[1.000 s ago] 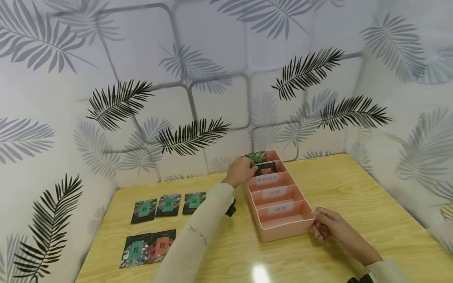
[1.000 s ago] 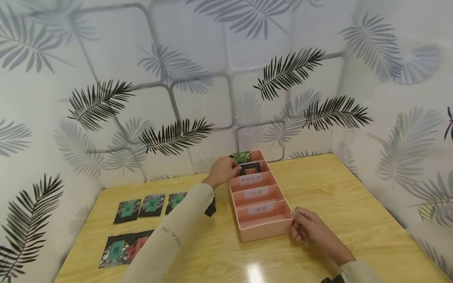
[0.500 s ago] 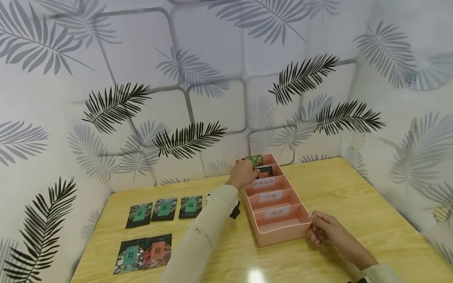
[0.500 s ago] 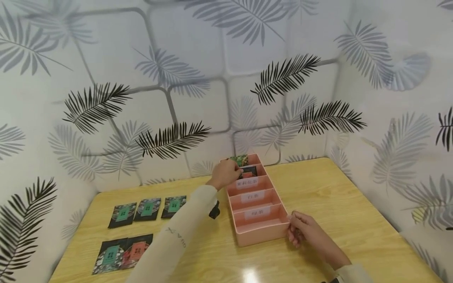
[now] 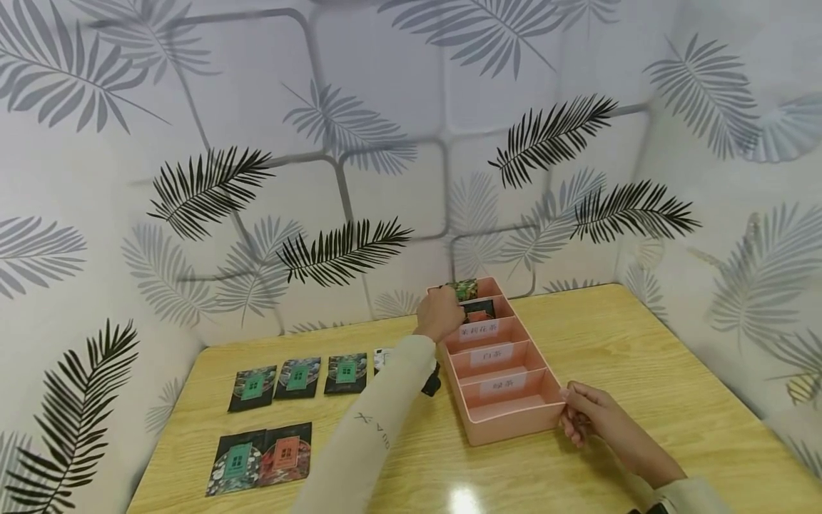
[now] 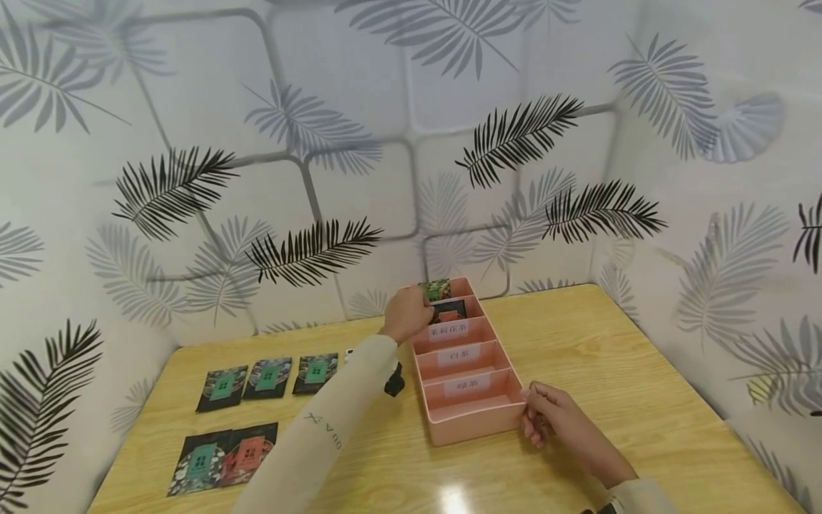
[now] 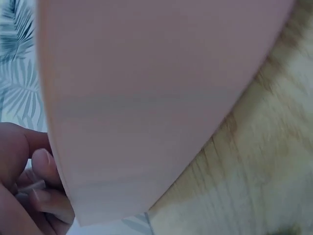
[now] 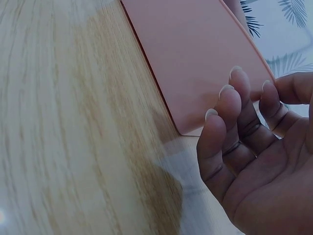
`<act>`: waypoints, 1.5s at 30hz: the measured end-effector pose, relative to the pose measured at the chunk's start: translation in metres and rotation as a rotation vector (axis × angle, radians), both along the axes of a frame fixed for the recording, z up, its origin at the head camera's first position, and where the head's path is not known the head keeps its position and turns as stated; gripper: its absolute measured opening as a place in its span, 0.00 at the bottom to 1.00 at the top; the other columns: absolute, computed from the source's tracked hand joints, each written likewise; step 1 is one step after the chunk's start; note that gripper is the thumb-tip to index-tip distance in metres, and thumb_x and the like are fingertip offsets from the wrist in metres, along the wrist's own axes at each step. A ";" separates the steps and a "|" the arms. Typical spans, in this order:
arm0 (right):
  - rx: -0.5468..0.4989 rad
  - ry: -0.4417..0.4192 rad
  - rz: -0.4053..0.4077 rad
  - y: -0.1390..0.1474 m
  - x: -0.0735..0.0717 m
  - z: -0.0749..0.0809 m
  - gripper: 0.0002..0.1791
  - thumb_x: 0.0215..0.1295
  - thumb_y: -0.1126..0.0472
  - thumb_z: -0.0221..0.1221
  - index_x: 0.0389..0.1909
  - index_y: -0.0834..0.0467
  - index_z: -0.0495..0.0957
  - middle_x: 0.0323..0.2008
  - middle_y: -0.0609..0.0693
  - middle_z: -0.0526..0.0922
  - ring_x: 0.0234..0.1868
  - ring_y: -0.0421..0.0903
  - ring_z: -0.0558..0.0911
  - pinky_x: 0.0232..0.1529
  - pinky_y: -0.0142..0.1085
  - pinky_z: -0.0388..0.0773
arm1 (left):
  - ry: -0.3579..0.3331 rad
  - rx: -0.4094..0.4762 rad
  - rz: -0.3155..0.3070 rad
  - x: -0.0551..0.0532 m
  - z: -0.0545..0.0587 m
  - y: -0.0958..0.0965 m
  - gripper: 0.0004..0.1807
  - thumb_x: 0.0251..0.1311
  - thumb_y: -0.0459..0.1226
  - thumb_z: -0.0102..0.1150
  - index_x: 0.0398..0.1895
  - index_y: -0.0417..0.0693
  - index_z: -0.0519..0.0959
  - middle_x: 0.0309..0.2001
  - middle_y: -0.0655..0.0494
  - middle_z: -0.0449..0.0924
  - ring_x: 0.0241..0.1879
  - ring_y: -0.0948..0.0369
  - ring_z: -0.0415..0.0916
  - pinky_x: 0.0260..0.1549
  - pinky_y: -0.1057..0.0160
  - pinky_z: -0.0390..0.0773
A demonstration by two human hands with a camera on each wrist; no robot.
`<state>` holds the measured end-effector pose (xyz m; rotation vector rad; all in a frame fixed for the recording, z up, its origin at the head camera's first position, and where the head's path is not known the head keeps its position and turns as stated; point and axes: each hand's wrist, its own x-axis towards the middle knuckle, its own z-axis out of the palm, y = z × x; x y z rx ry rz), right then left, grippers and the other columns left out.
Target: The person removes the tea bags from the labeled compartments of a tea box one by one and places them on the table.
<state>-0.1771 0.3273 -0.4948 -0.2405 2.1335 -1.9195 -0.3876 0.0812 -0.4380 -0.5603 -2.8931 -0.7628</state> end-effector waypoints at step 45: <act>-0.008 -0.005 -0.007 -0.003 0.001 0.001 0.26 0.77 0.49 0.41 0.36 0.72 0.63 0.25 0.53 0.76 0.23 0.42 0.74 0.25 0.41 0.77 | 0.160 0.127 -0.178 0.002 0.004 -0.005 0.06 0.65 0.44 0.58 0.35 0.58 0.83 0.22 0.69 0.77 0.19 0.71 0.72 0.25 0.65 0.74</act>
